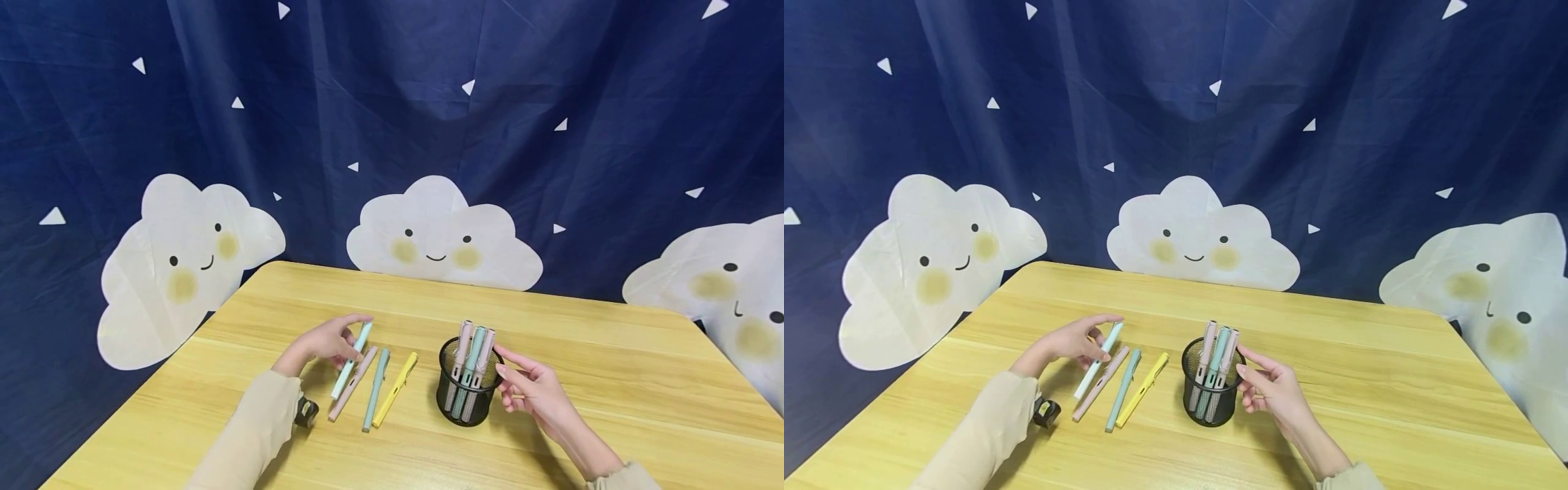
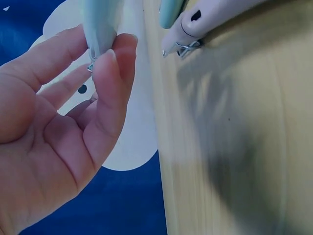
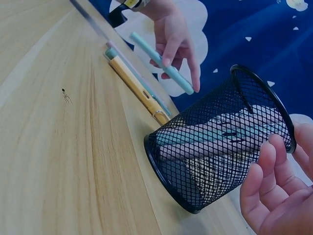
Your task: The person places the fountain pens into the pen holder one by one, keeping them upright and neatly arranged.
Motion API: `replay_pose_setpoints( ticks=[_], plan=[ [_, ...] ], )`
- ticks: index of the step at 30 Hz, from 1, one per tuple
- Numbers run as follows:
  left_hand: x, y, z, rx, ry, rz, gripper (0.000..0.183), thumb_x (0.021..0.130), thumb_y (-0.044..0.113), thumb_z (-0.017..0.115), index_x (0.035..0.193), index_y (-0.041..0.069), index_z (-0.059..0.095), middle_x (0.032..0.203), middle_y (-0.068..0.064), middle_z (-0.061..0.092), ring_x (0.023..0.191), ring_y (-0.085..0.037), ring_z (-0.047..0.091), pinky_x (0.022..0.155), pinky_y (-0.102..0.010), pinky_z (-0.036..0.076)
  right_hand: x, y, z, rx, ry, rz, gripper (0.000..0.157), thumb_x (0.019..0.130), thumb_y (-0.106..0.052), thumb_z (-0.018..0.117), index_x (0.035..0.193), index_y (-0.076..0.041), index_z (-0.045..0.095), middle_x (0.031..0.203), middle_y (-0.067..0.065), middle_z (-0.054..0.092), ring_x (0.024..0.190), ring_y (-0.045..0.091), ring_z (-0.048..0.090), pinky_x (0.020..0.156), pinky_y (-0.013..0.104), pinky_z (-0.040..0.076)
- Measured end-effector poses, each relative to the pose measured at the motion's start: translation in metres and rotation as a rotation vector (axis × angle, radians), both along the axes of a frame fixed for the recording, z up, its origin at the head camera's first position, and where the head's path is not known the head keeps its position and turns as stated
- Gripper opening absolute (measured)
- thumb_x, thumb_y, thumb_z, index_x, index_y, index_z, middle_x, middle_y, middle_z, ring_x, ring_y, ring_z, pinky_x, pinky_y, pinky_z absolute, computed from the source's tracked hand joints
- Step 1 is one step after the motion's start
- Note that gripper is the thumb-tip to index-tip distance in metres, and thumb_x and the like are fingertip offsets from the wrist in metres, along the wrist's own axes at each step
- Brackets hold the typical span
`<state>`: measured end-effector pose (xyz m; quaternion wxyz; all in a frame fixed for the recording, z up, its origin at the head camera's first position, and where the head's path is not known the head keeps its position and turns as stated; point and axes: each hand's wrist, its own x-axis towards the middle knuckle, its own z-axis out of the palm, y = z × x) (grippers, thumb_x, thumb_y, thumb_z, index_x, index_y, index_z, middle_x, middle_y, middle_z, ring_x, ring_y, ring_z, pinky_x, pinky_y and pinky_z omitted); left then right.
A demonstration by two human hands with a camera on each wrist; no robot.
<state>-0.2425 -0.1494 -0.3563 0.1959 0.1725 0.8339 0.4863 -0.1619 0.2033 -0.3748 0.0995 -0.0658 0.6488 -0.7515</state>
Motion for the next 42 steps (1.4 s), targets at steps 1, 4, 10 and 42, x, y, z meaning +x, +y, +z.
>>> replay_pose_setpoints(
  ticks=[1, 4, 10, 42],
  plan=[
    [0.0, 0.0, 0.0, 0.005, 0.003, -0.006, 0.071, 0.074, -0.01, 0.064, 0.136, 0.003, 0.033, 0.071, -0.007, 0.042, 0.045, -0.013, 0.042, 0.042, -0.027, 0.046, 0.0, 0.0, 0.0, 0.002, -0.002, -0.004, 0.031, 0.088, -0.01, 0.056, 0.103, -0.038, 0.06, 0.065, 0.004, 0.057, 0.051, 0.011, 0.052, 0.05, 0.022, 0.047],
    [-0.001, 0.002, 0.001, 0.013, 0.008, -0.025, 0.067, 0.075, -0.009, 0.064, 0.135, 0.002, 0.036, 0.071, -0.006, 0.041, 0.045, -0.013, 0.041, 0.043, -0.028, 0.045, 0.0, -0.001, 0.0, 0.008, -0.008, -0.015, 0.031, 0.088, -0.01, 0.056, 0.103, -0.037, 0.06, 0.065, 0.005, 0.057, 0.051, 0.011, 0.052, 0.05, 0.023, 0.047],
    [-0.002, 0.005, 0.001, -0.01, 0.022, -0.043, 0.059, 0.076, -0.006, 0.064, 0.131, 0.0, 0.042, 0.072, -0.007, 0.044, 0.044, -0.013, 0.043, 0.043, -0.029, 0.046, 0.001, -0.001, -0.001, 0.008, -0.003, -0.01, 0.031, 0.088, -0.011, 0.056, 0.106, -0.035, 0.06, 0.065, 0.005, 0.057, 0.051, 0.011, 0.052, 0.05, 0.023, 0.047],
    [-0.006, 0.031, 0.01, 0.054, 0.07, -0.124, 0.021, 0.085, 0.002, 0.055, 0.104, -0.008, 0.055, 0.066, -0.007, 0.049, 0.048, -0.014, 0.044, 0.044, -0.023, 0.038, 0.001, -0.002, -0.001, 0.017, -0.006, -0.04, 0.029, 0.088, -0.013, 0.056, 0.106, -0.036, 0.058, 0.064, 0.004, 0.056, 0.05, 0.011, 0.051, 0.049, 0.022, 0.047]
  ],
)
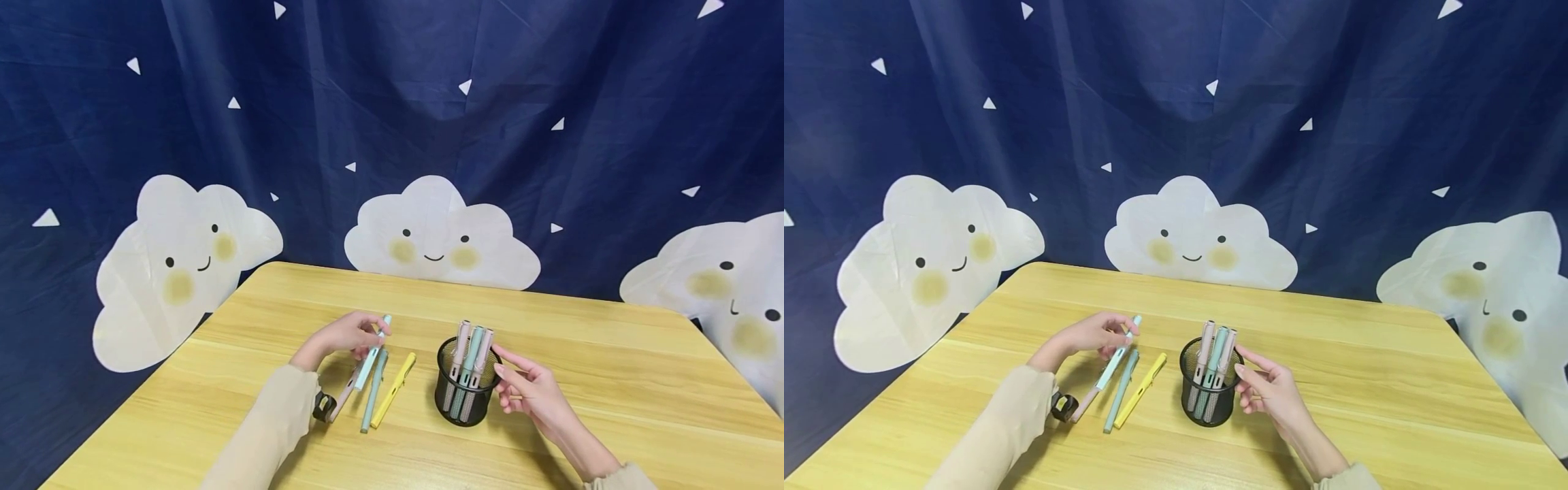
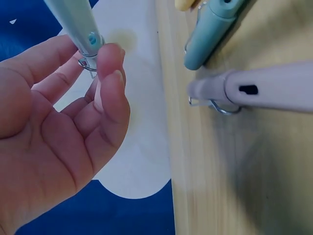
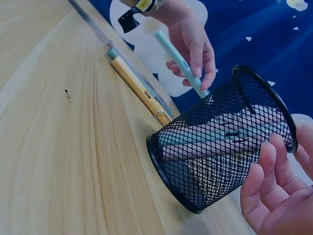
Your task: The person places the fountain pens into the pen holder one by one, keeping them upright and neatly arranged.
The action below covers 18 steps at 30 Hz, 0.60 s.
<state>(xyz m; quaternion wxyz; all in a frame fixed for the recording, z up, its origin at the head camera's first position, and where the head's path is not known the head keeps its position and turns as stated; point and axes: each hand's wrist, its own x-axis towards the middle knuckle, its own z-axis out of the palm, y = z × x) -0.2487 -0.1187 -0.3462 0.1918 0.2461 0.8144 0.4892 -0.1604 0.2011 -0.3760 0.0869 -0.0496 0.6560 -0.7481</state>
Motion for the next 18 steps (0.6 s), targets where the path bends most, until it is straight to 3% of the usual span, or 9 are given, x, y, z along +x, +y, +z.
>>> replay_pose_setpoints(
  ticks=[8, 18],
  plan=[
    [-0.003, 0.009, 0.003, 0.009, -0.019, -0.017, 0.021, 0.088, 0.006, 0.053, 0.103, -0.009, 0.054, 0.066, -0.006, 0.05, 0.047, -0.013, 0.046, 0.044, -0.021, 0.038, 0.0, 0.001, 0.0, -0.007, -0.003, 0.008, 0.029, 0.088, -0.012, 0.056, 0.11, -0.031, 0.057, 0.065, 0.005, 0.057, 0.05, 0.011, 0.052, 0.05, 0.022, 0.047],
    [-0.003, 0.019, 0.01, 0.031, 0.009, -0.025, 0.015, 0.088, 0.009, 0.054, 0.099, -0.001, 0.057, 0.068, -0.007, 0.051, 0.049, -0.014, 0.049, 0.044, -0.021, 0.038, -0.001, 0.001, 0.0, -0.023, 0.007, 0.03, 0.029, 0.088, -0.013, 0.056, 0.106, -0.036, 0.058, 0.065, 0.004, 0.057, 0.051, 0.011, 0.052, 0.05, 0.022, 0.047]
  ],
)
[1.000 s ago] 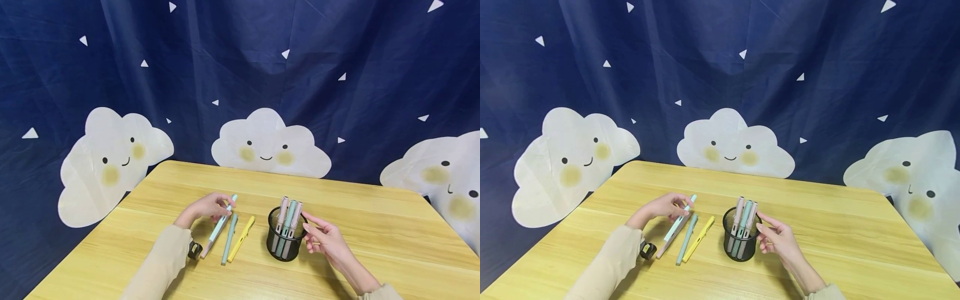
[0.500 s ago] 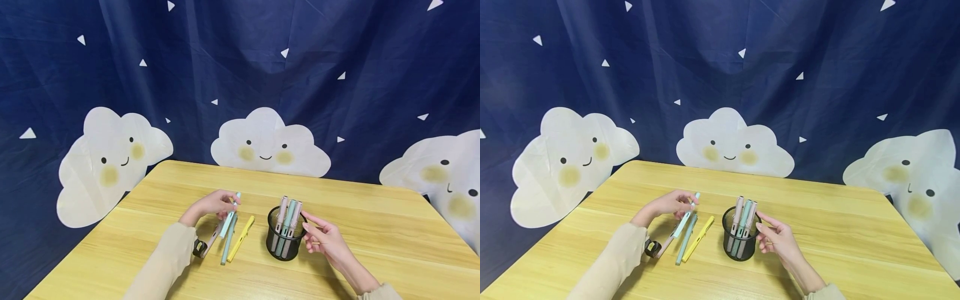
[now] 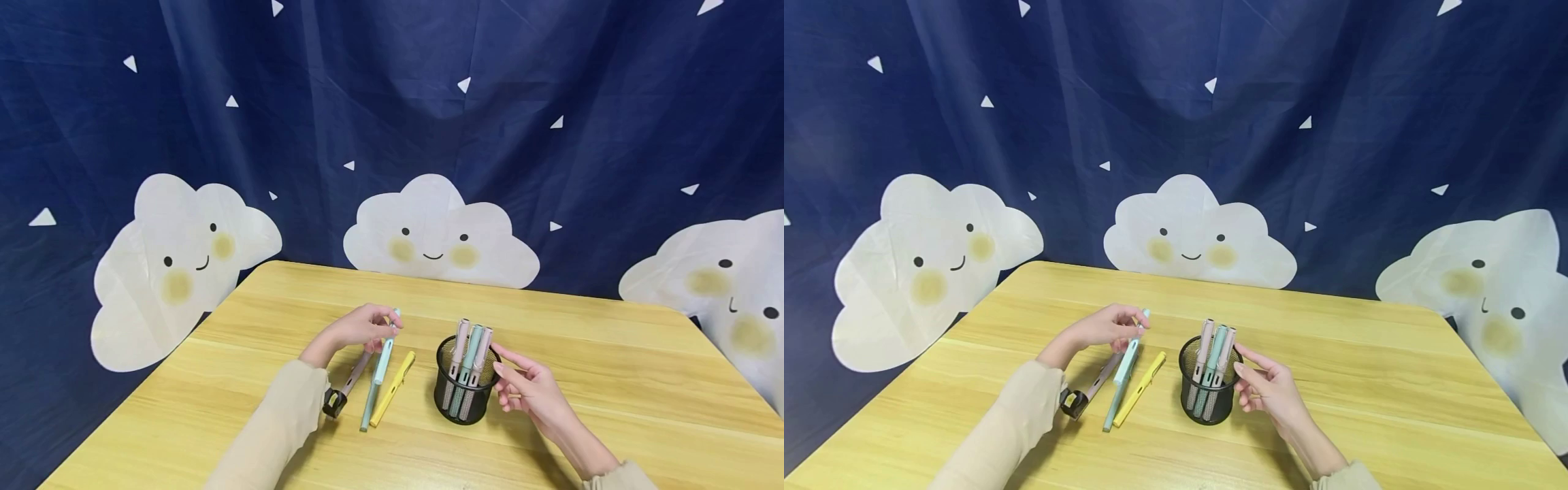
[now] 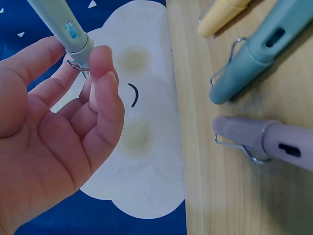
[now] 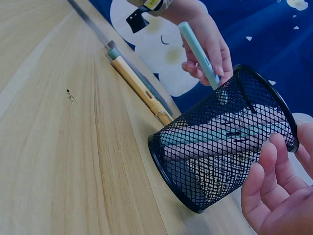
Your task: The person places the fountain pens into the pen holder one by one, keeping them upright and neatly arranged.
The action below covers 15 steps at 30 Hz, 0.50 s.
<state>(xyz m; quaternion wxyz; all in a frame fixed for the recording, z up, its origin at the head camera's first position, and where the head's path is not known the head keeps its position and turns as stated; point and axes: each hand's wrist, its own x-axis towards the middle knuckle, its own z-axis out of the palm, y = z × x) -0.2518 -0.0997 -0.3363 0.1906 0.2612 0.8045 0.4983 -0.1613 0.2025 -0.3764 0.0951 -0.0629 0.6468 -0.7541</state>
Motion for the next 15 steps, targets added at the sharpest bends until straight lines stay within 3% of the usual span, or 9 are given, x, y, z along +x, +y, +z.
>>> replay_pose_setpoints(
  ticks=[4, 15],
  plan=[
    [0.0, 0.004, 0.002, 0.026, 0.0, -0.02, 0.015, 0.088, 0.005, 0.054, 0.1, -0.002, 0.057, 0.067, -0.006, 0.051, 0.049, -0.015, 0.047, 0.045, -0.023, 0.037, 0.0, 0.0, 0.0, -0.004, 0.002, -0.002, 0.029, 0.088, -0.013, 0.056, 0.107, -0.035, 0.059, 0.065, 0.004, 0.057, 0.05, 0.011, 0.052, 0.05, 0.022, 0.047],
    [0.003, 0.016, 0.015, -0.021, 0.113, -0.058, 0.016, 0.087, 0.007, 0.055, 0.101, 0.001, 0.059, 0.065, -0.005, 0.054, 0.052, -0.023, 0.054, 0.049, -0.036, 0.048, 0.0, 0.0, -0.002, 0.008, 0.002, -0.017, 0.03, 0.088, -0.013, 0.056, 0.112, -0.031, 0.057, 0.065, 0.006, 0.057, 0.05, 0.011, 0.052, 0.05, 0.023, 0.047]
  ],
)
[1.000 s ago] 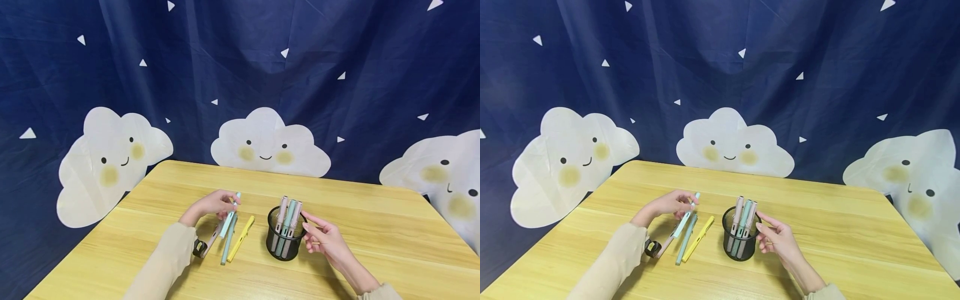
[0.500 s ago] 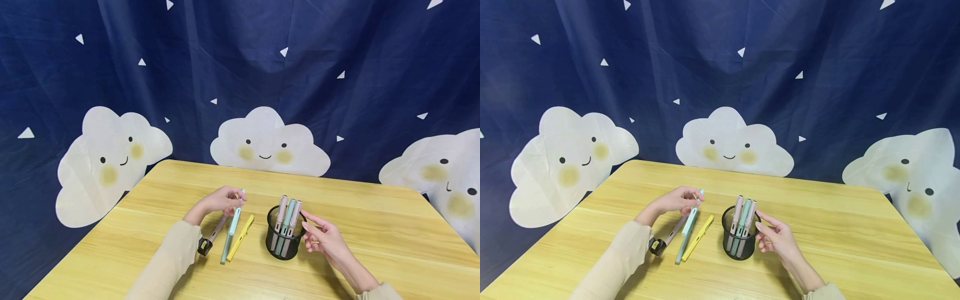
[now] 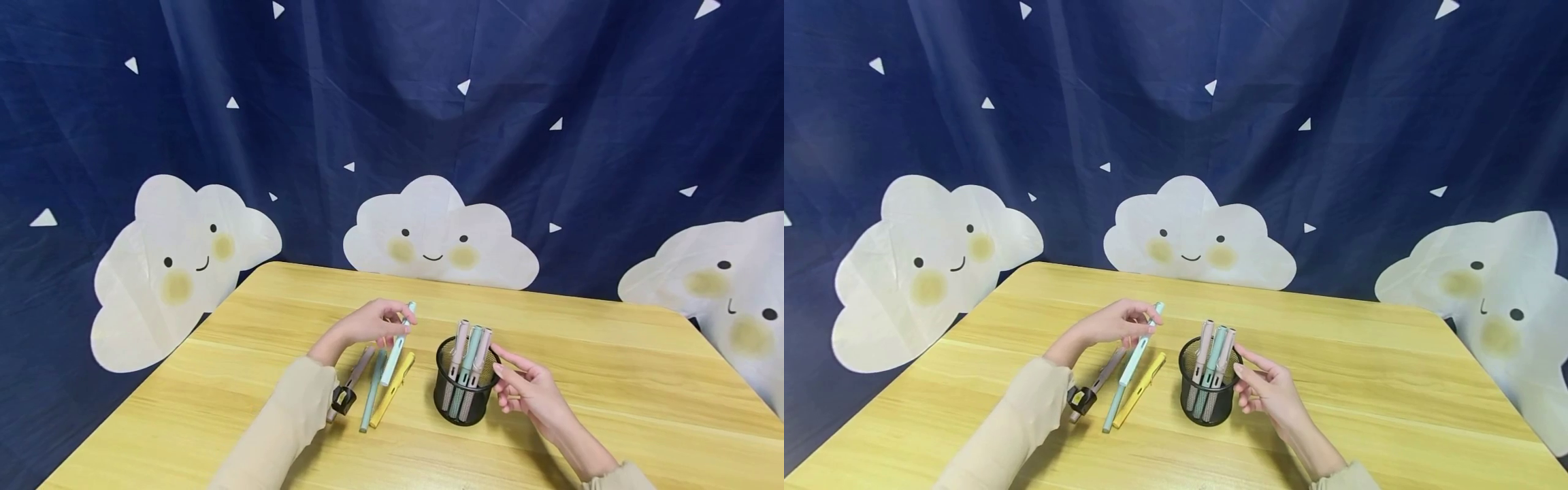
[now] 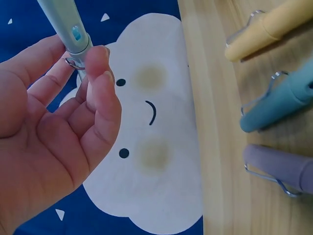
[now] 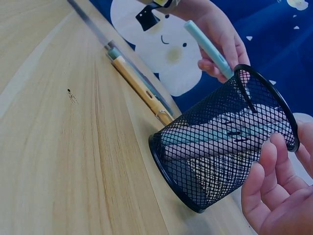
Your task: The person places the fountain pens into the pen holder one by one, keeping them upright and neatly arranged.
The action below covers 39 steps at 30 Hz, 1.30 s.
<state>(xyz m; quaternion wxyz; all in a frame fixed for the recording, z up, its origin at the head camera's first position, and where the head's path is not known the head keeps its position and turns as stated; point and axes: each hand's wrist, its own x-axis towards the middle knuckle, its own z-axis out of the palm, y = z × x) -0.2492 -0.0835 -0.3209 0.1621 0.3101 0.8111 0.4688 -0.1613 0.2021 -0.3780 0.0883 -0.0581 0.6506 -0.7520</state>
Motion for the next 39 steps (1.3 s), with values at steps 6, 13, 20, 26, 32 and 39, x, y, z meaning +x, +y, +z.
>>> replay_pose_setpoints(
  ticks=[6, 13, 20, 26, 32, 39],
  plan=[
    [0.003, 0.007, 0.007, -0.006, 0.025, -0.011, 0.02, 0.087, 0.007, 0.056, 0.106, 0.002, 0.06, 0.065, -0.004, 0.055, 0.051, -0.019, 0.052, 0.049, -0.032, 0.048, 0.0, 0.0, 0.0, 0.009, -0.003, -0.007, 0.032, 0.088, -0.013, 0.055, 0.117, -0.027, 0.055, 0.066, 0.006, 0.056, 0.05, 0.012, 0.052, 0.05, 0.023, 0.047],
    [0.004, 0.015, 0.013, 0.024, 0.023, -0.021, 0.026, 0.086, 0.003, 0.057, 0.112, 0.001, 0.06, 0.063, -0.002, 0.053, 0.048, -0.014, 0.046, 0.048, -0.023, 0.042, 0.001, 0.0, 0.0, 0.006, -0.006, -0.012, 0.029, 0.088, -0.013, 0.055, 0.108, -0.034, 0.058, 0.065, 0.005, 0.056, 0.05, 0.011, 0.051, 0.049, 0.022, 0.047],
    [0.003, 0.026, 0.016, 0.067, 0.047, -0.011, 0.029, 0.085, 0.003, 0.058, 0.115, 0.0, 0.059, 0.066, -0.003, 0.056, 0.049, -0.013, 0.048, 0.049, -0.025, 0.045, 0.001, 0.0, -0.001, -0.002, -0.01, -0.015, 0.03, 0.089, -0.013, 0.055, 0.105, -0.038, 0.059, 0.064, 0.004, 0.056, 0.05, 0.011, 0.051, 0.049, 0.022, 0.047],
    [0.005, 0.037, 0.018, 0.142, 0.064, 0.003, 0.03, 0.085, 0.002, 0.058, 0.115, 0.0, 0.059, 0.068, -0.004, 0.057, 0.051, -0.015, 0.05, 0.049, -0.024, 0.046, 0.001, 0.0, -0.001, -0.009, -0.009, -0.008, 0.03, 0.089, -0.013, 0.055, 0.105, -0.037, 0.058, 0.064, 0.004, 0.056, 0.05, 0.011, 0.051, 0.049, 0.022, 0.047],
    [0.007, 0.042, 0.018, 0.19, 0.074, 0.051, 0.029, 0.085, 0.002, 0.058, 0.114, 0.0, 0.059, 0.072, -0.006, 0.057, 0.052, -0.016, 0.051, 0.051, -0.029, 0.049, 0.002, -0.002, 0.0, -0.007, -0.009, -0.013, 0.029, 0.089, -0.013, 0.055, 0.106, -0.036, 0.058, 0.065, 0.005, 0.056, 0.05, 0.011, 0.051, 0.049, 0.022, 0.047],
    [0.011, 0.048, 0.02, 0.262, 0.112, 0.119, 0.029, 0.085, 0.003, 0.059, 0.114, 0.001, 0.059, 0.078, -0.008, 0.058, 0.054, -0.017, 0.054, 0.054, -0.033, 0.051, 0.002, -0.003, 0.002, -0.001, -0.006, -0.025, 0.03, 0.088, -0.013, 0.056, 0.105, -0.037, 0.059, 0.065, 0.006, 0.056, 0.05, 0.012, 0.051, 0.049, 0.022, 0.046]
  ],
)
